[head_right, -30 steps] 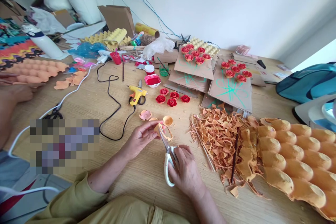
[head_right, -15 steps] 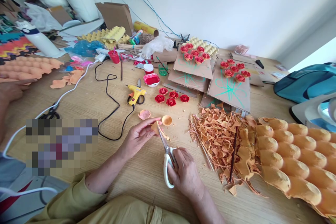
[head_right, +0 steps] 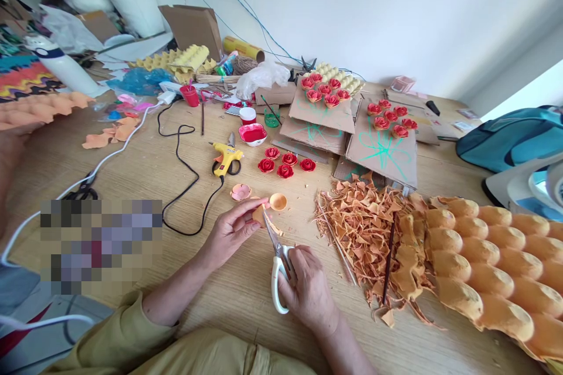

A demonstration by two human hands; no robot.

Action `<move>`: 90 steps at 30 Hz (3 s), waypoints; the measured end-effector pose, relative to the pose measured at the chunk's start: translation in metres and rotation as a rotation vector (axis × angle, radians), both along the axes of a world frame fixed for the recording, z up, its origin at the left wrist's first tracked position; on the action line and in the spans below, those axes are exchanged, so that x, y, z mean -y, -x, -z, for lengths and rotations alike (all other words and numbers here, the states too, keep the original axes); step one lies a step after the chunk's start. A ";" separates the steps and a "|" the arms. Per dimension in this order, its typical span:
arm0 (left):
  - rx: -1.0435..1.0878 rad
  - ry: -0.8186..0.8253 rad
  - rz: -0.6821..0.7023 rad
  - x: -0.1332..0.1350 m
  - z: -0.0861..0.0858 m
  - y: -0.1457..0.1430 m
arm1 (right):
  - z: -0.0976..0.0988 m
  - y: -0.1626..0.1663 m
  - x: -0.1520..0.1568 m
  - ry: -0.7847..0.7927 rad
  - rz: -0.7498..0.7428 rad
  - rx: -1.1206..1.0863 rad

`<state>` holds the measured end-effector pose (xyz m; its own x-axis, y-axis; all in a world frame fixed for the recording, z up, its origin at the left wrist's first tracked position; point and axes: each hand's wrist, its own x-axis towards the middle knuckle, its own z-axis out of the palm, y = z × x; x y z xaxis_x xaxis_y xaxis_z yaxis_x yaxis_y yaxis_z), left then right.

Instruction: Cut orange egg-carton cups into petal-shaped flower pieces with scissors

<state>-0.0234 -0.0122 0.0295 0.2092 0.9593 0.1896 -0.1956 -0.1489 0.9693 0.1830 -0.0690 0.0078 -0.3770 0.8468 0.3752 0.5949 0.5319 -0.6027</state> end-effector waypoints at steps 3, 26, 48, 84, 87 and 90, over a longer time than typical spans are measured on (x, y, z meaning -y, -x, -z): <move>0.036 0.005 -0.031 0.001 -0.001 -0.001 | 0.001 0.000 0.002 0.023 -0.010 0.003; -0.101 -0.178 -0.126 -0.001 0.003 0.001 | -0.005 0.000 -0.003 0.019 0.011 0.026; 0.483 0.421 0.243 -0.004 0.003 0.001 | -0.004 -0.015 -0.001 0.096 0.261 -0.163; 0.124 0.058 -0.210 -0.006 -0.002 0.008 | 0.019 0.002 -0.018 -0.133 0.282 0.329; 0.149 0.065 -0.382 -0.005 -0.002 0.006 | 0.018 -0.008 -0.022 -0.112 0.368 0.334; 0.126 0.082 -0.407 0.000 0.003 0.000 | 0.015 -0.023 -0.028 -0.108 0.513 0.339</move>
